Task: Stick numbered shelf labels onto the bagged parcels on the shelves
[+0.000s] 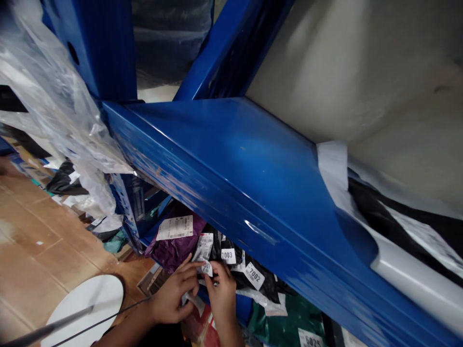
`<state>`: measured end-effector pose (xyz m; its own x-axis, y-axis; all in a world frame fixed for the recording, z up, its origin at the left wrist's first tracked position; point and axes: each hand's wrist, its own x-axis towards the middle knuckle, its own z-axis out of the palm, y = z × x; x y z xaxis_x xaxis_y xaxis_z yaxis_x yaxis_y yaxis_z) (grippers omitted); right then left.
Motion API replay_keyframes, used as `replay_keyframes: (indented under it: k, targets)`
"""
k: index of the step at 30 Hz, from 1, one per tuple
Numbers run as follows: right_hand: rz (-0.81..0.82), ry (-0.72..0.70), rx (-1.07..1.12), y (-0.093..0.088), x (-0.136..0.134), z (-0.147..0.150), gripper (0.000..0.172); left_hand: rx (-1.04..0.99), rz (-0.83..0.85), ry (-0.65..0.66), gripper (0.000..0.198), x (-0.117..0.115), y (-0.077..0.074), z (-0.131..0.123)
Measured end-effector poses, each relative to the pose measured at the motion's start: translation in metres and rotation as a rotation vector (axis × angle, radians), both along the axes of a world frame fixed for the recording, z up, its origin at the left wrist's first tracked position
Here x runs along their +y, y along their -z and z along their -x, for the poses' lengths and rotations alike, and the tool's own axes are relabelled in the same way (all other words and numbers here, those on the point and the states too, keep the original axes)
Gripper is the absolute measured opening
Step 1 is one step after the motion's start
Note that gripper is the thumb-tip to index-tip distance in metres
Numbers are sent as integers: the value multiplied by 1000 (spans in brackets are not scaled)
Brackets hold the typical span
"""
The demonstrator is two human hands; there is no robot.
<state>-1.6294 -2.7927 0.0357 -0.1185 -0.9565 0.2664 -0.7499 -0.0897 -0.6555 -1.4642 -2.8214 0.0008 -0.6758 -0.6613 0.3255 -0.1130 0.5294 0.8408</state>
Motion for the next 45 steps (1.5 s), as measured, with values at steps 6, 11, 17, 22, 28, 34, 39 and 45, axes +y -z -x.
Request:
replay_keyframes:
  k: [6, 11, 17, 22, 28, 34, 39, 45]
  targets:
    - [42, 29, 12, 6, 0, 2, 24, -126, 19, 1, 29, 6, 5, 4]
    - [56, 96, 84, 4, -2, 2, 29, -162, 3, 13, 28, 11, 10, 6]
    - [73, 126, 178, 10, -9, 4, 39, -166, 11, -6, 26, 13, 16, 10]
    - [81, 150, 275, 14, -13, 4, 50, -126, 82, 29, 26, 5, 26, 19]
    - [16, 193, 165, 12, -14, 4, 62, -197, 102, 83, 25, -5, 21, 24]
    - [39, 294, 464, 6, 2, 9, 34, -233, 96, 105, 18, -7, 16, 19]
    - [119, -253, 638, -4, 5, 7, 32, -190, 16, 94, 18, -7, 14, 14]
    - [117, -333, 732, 19, 13, 19, 45, -132, -169, 83, 21, 5, 9, -7]
